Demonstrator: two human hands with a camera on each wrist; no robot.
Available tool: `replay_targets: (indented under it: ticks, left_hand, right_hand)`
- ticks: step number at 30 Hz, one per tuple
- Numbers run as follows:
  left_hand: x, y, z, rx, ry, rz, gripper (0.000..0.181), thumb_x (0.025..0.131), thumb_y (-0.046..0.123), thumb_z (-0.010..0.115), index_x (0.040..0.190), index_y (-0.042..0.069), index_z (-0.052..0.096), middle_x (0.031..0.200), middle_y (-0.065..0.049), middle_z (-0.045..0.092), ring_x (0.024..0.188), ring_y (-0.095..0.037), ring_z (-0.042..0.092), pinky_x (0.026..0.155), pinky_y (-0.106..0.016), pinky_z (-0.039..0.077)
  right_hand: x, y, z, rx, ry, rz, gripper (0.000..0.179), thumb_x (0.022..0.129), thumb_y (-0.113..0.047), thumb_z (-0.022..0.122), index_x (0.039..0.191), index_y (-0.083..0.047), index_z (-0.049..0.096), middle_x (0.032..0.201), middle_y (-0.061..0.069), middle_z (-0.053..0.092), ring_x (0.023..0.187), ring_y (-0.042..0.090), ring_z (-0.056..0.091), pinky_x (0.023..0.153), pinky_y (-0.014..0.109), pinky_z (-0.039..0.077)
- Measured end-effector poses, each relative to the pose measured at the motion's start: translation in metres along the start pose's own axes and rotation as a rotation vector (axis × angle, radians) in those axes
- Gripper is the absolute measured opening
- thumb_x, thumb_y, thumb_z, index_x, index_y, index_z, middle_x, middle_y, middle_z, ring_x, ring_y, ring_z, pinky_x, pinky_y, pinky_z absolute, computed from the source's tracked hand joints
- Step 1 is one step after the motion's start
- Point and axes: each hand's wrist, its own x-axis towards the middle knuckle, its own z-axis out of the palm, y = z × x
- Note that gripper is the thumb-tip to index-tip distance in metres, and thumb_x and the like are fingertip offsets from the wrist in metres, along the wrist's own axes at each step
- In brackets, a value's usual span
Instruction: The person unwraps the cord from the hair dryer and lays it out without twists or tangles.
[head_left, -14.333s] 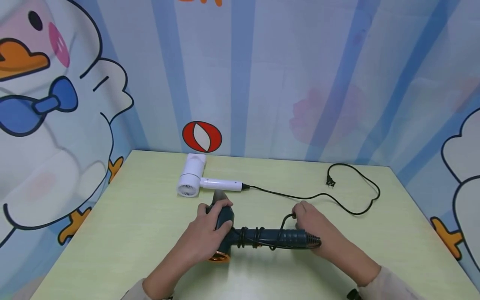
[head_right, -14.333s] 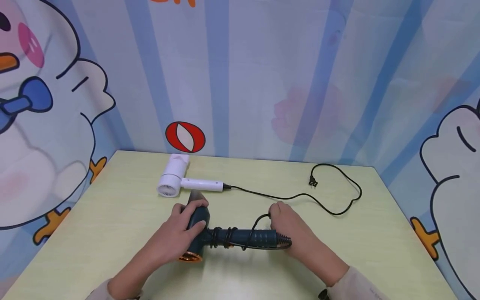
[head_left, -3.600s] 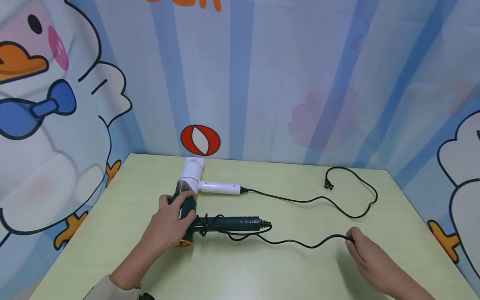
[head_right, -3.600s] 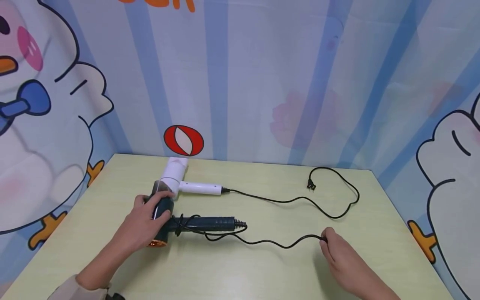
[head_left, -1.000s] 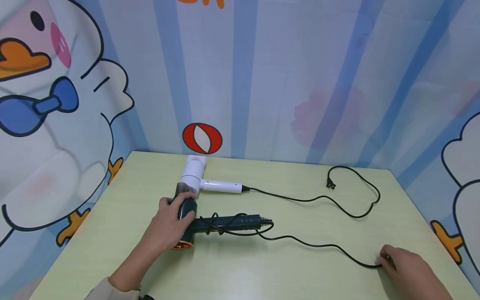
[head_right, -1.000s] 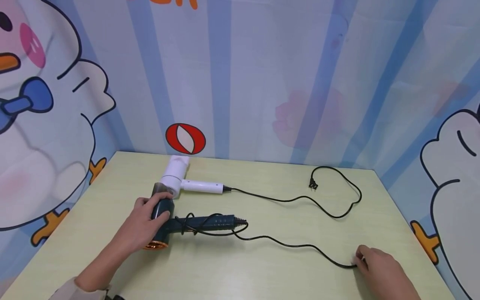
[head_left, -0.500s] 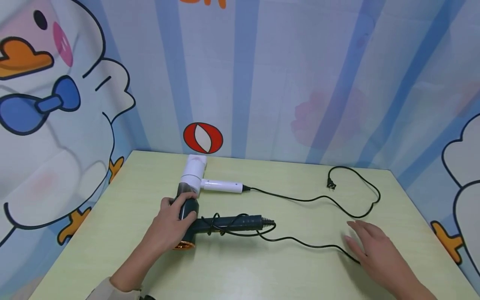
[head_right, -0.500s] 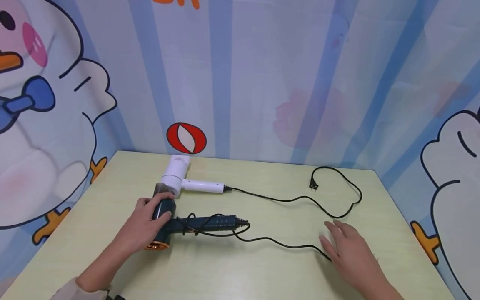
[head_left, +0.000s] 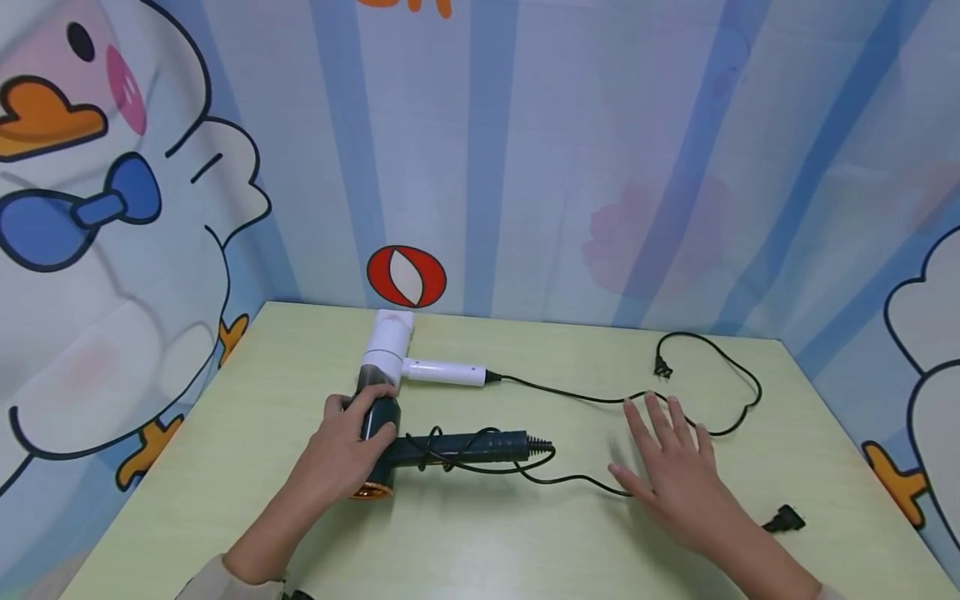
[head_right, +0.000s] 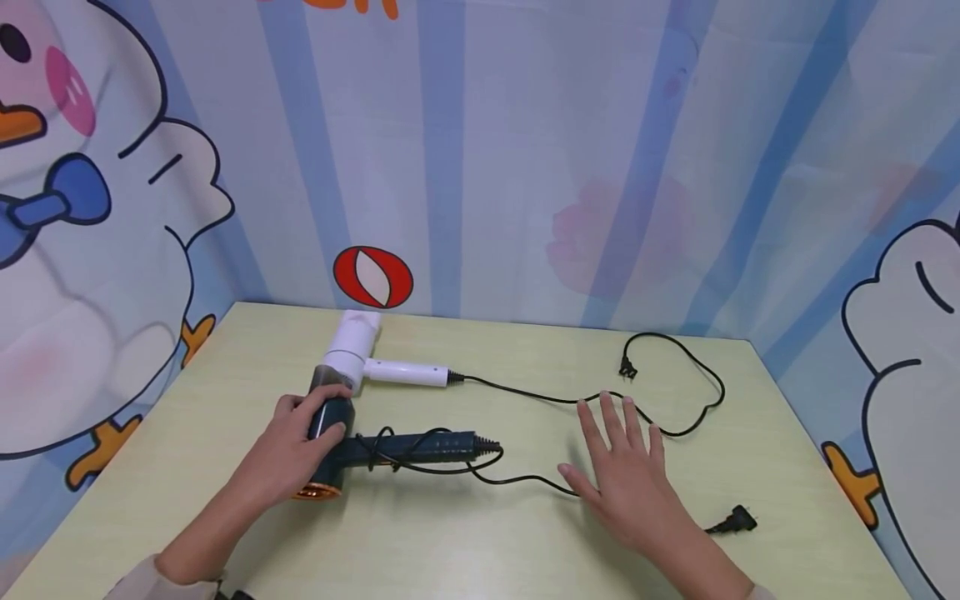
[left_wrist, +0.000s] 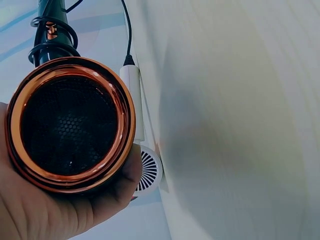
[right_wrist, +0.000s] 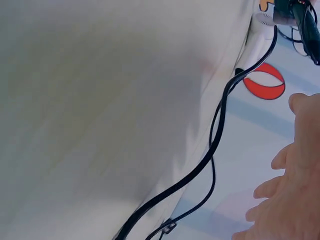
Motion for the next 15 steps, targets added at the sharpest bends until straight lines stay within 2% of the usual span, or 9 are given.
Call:
replay_targets:
  ticks: [3,9,15]
  left_hand:
    - [0.000,0.001,0.000,-0.001,0.001,0.002,0.046,0.100,0.040,0.053,0.145,0.038,0.044,0.145,-0.025,0.029,0.101,-0.043,0.058,0.069,-0.041,0.053]
    - [0.000,0.002,0.000,0.005,0.004,0.001,0.047,0.100,0.040,0.052,0.145,0.038,0.043,0.145,-0.025,0.029,0.101,-0.043,0.058,0.068,-0.041,0.053]
    - [-0.001,0.002,0.000,0.012,0.007,0.001,0.047,0.100,0.040,0.053,0.146,0.038,0.043,0.146,-0.026,0.028,0.101,-0.043,0.058,0.068,-0.041,0.053]
  right_hand:
    - [0.005,-0.008,0.002,-0.010,0.002,-0.020,0.081,0.102,-0.057,0.049,0.164,-0.015,0.017,0.168,0.019,0.010,0.153,0.047,0.004,0.110,0.075,0.013]
    - [0.013,-0.024,0.013,-0.027,-0.002,-0.101,0.080,0.101,-0.055,0.052,0.163,-0.013,0.022,0.166,0.020,0.019,0.151,0.048,0.016,0.109,0.073,0.025]
    - [0.020,-0.039,0.021,0.000,-0.064,-0.203,0.077,0.101,-0.051,0.055,0.163,-0.017,0.023,0.165,0.020,0.025,0.150,0.045,0.025,0.108,0.069,0.032]
